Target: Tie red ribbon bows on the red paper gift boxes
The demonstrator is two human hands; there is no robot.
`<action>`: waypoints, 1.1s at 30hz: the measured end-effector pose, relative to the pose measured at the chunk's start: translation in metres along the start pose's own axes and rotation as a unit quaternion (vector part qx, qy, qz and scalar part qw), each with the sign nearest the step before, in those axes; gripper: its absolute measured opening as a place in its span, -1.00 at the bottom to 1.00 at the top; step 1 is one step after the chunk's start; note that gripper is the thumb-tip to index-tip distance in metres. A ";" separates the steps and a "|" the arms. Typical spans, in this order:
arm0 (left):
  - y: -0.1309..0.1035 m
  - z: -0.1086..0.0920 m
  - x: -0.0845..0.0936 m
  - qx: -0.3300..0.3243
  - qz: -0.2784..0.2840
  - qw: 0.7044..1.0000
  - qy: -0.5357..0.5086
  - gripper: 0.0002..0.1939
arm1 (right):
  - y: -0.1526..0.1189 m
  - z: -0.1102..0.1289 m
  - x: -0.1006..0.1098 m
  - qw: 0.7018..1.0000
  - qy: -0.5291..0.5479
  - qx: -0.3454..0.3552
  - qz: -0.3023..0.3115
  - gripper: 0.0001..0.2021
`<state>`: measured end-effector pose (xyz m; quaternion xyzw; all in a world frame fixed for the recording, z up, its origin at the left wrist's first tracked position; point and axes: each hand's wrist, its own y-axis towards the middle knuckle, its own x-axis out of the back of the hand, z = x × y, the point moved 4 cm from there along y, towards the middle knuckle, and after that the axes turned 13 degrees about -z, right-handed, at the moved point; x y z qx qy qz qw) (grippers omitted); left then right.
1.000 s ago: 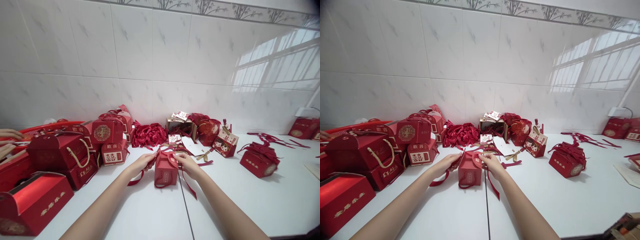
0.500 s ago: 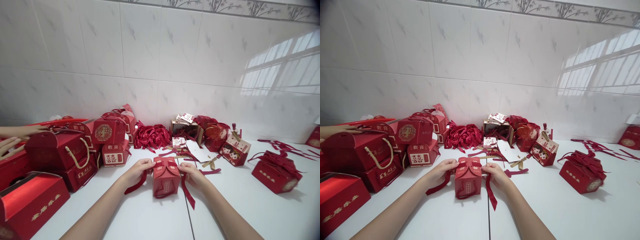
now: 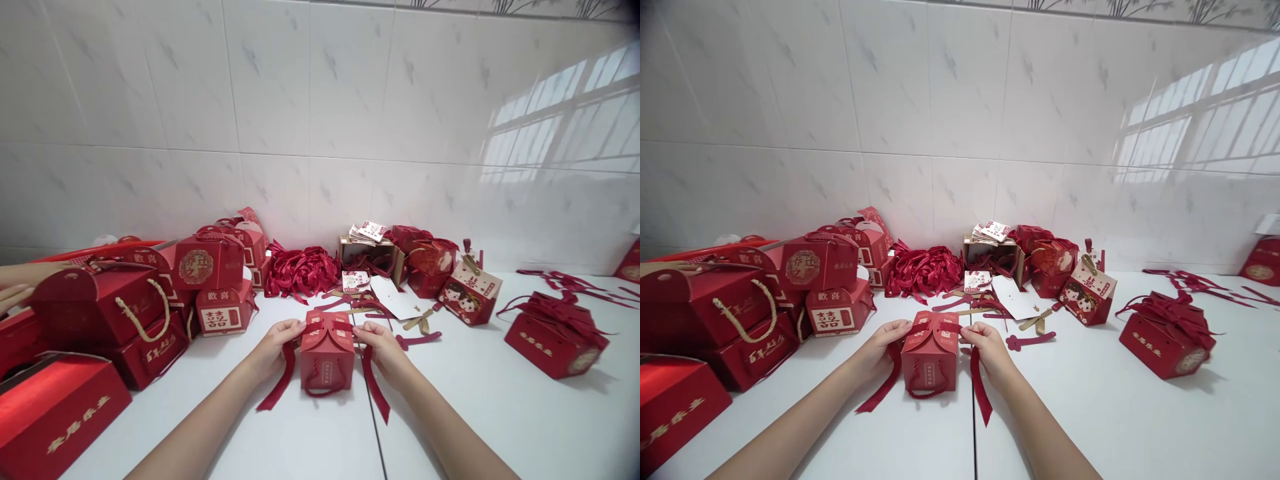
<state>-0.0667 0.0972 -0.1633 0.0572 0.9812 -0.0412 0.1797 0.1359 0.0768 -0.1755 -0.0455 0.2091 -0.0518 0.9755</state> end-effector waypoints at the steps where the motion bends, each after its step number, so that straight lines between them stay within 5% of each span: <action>1: 0.001 0.001 0.000 0.007 0.006 1.000 0.002 -0.74 | 0.001 -0.001 0.001 1.000 0.000 0.004 -0.012 -0.56; 33: -0.005 -0.011 -0.006 -0.038 -0.021 0.998 0.034 -0.52 | -0.002 -0.004 0.008 0.992 -0.066 0.032 -0.102 -0.59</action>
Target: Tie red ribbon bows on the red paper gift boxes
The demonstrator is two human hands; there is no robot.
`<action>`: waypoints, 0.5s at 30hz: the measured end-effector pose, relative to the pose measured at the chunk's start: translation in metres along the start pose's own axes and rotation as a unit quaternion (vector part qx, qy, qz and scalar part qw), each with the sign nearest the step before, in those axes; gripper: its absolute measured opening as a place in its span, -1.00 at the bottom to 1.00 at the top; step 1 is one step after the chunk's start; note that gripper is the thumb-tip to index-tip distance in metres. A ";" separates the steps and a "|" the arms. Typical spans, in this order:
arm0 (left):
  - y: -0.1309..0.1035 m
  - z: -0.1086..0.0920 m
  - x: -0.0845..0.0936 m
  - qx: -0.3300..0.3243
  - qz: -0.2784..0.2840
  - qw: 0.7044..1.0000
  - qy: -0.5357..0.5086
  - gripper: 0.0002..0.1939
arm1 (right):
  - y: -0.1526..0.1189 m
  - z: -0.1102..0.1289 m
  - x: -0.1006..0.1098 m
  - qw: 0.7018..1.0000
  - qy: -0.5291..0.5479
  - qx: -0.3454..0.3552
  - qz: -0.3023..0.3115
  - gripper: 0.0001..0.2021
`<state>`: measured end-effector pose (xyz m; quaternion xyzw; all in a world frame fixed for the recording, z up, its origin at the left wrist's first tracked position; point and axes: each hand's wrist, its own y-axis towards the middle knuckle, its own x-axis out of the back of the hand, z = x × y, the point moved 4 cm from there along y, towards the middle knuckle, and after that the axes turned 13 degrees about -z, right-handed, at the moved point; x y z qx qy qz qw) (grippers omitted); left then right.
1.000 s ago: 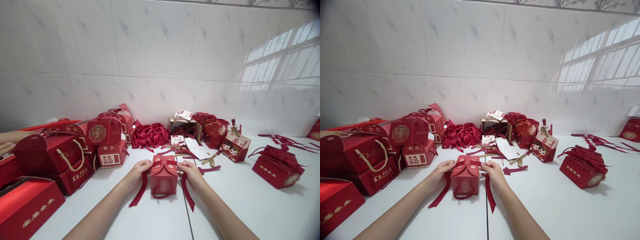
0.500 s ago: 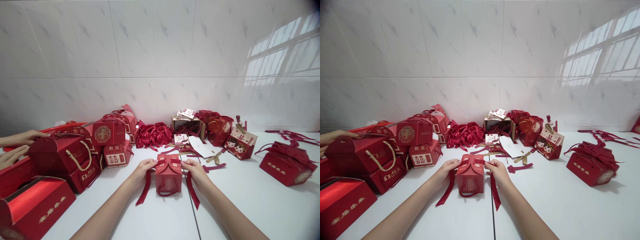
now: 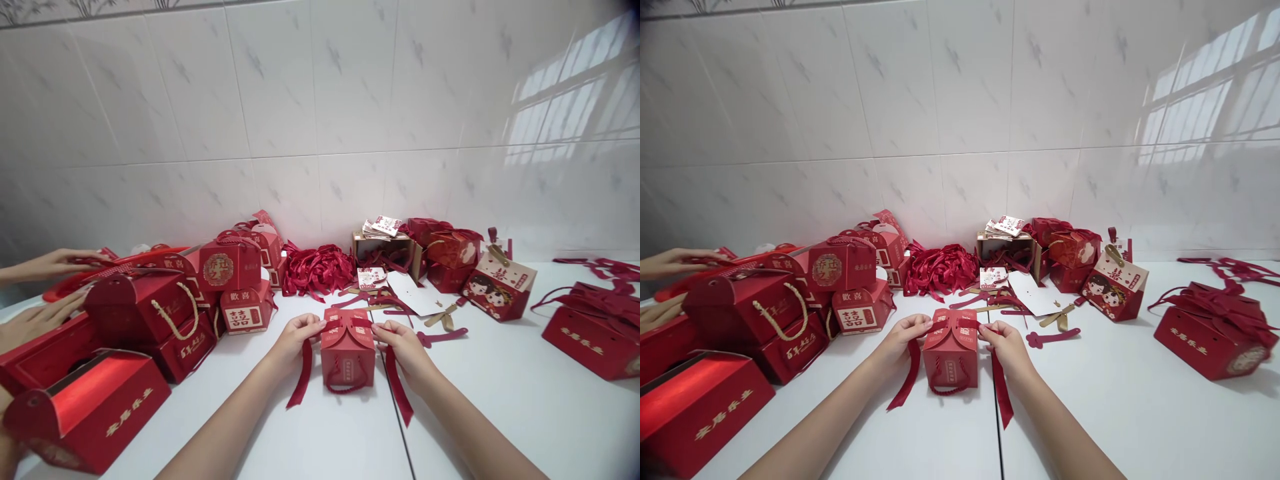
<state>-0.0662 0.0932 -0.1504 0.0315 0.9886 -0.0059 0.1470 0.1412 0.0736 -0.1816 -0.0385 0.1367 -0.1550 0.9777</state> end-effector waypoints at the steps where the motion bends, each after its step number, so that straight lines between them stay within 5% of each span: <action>1: 0.000 -0.001 0.001 -0.003 -0.001 1.000 0.005 -0.51 | 0.000 0.001 0.001 1.000 -0.002 0.006 -0.010 -0.58; 15: 0.001 -0.007 0.001 -0.035 -0.013 0.997 0.061 -0.50 | 0.001 0.003 -0.001 1.000 0.001 0.015 0.003 -0.54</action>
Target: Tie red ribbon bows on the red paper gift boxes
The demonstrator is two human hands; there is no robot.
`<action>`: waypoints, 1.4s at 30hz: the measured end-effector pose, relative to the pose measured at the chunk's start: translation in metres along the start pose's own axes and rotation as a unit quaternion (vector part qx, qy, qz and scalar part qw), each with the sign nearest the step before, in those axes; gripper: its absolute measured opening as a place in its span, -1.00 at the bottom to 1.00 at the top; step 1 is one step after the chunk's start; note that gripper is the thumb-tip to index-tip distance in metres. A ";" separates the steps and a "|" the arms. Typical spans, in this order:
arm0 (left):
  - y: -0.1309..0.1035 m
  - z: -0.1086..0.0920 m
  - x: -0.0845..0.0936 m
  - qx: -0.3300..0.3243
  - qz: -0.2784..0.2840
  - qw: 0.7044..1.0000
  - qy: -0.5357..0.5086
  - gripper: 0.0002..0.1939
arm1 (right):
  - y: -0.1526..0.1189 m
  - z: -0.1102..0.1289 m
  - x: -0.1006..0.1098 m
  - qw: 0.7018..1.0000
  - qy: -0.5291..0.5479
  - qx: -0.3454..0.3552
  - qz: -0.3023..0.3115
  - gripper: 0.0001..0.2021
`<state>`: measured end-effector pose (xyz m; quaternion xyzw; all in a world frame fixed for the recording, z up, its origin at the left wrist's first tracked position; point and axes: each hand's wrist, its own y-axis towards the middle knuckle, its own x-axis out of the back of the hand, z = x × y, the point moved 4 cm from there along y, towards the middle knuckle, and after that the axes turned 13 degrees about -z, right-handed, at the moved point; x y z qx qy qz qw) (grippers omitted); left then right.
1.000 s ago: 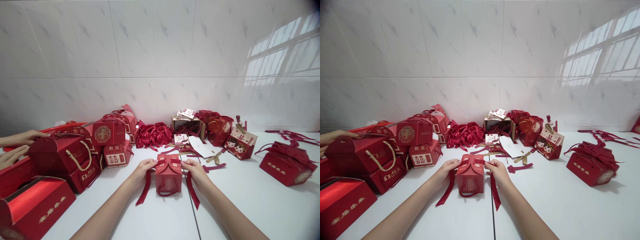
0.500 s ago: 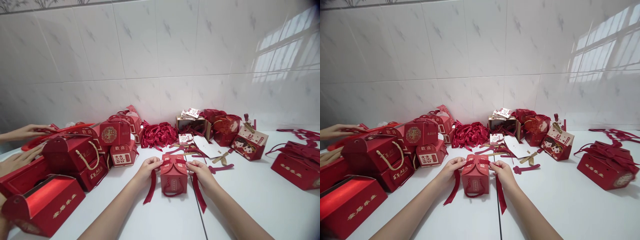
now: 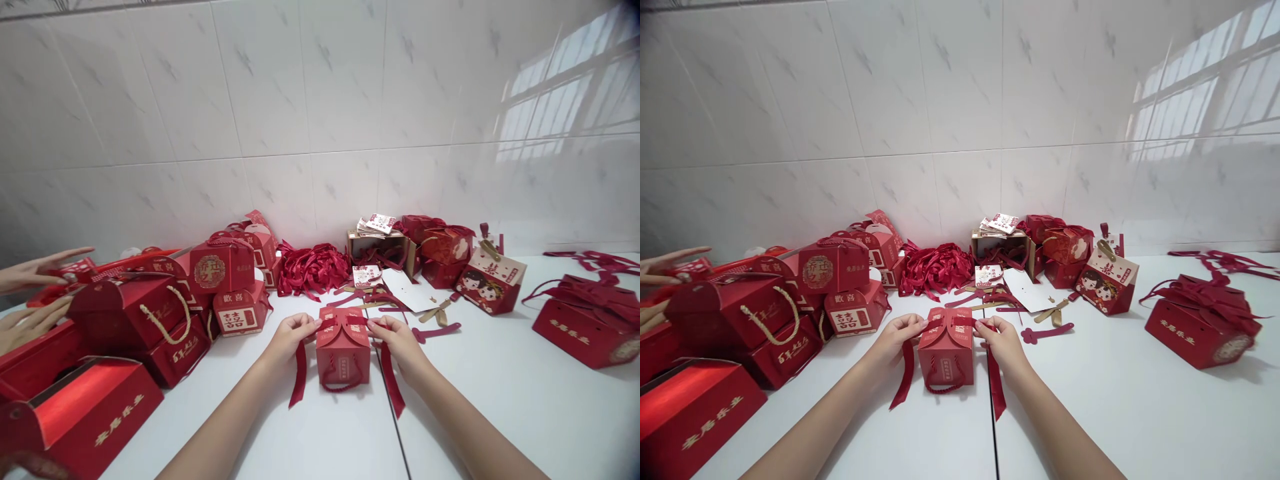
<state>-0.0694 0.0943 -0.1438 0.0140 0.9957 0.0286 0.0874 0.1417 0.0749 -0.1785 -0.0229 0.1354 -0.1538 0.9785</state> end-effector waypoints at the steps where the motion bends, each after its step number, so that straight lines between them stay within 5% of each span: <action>1: 0.000 0.000 0.000 0.000 -0.001 1.000 0.002 -0.50 | 0.000 0.000 0.000 1.000 0.001 0.000 0.003 -0.54; 42: 0.007 0.001 0.003 0.015 -0.046 0.999 0.001 -0.46 | 0.002 0.005 -0.003 0.999 -0.015 0.028 -0.020 -0.52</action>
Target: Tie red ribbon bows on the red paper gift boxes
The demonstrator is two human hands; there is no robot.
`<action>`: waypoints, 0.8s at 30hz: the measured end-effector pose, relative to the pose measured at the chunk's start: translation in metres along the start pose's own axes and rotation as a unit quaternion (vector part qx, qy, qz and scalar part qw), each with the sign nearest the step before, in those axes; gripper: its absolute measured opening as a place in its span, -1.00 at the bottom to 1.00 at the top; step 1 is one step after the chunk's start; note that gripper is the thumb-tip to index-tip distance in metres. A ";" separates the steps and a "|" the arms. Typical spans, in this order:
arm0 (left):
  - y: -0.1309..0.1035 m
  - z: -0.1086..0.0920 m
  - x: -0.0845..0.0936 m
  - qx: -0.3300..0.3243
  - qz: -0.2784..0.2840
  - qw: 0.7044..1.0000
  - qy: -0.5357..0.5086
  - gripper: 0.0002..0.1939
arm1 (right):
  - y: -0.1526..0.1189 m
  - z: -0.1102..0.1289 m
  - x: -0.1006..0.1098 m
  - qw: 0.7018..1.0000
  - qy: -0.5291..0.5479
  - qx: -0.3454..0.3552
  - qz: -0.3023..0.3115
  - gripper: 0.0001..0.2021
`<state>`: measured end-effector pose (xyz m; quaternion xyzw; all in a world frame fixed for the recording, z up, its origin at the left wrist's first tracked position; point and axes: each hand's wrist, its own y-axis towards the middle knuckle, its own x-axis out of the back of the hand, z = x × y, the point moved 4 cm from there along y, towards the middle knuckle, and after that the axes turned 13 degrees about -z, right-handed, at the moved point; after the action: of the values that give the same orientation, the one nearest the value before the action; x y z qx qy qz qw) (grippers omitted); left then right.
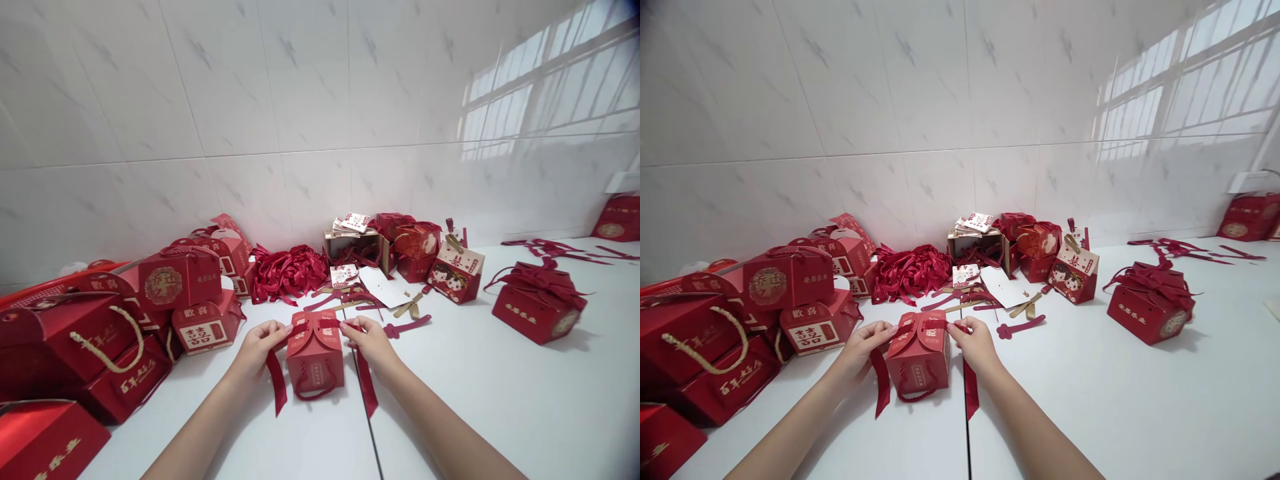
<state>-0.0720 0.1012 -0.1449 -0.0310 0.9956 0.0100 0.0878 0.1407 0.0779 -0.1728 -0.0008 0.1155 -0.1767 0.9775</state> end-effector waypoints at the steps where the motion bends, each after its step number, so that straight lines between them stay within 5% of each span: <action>1: 0.000 0.000 0.000 -0.001 -0.001 1.000 -0.001 -0.46 | 0.000 0.001 0.000 1.000 -0.004 0.004 -0.004 -0.53; 24: -0.007 0.003 -0.002 0.009 0.029 0.999 -0.030 -0.54 | -0.005 0.000 0.000 0.998 -0.044 0.040 0.025 -0.51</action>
<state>-0.0694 0.0944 -0.1476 -0.0012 0.9930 0.0046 0.1180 0.1395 0.0734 -0.1726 0.0334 0.0657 -0.1565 0.9849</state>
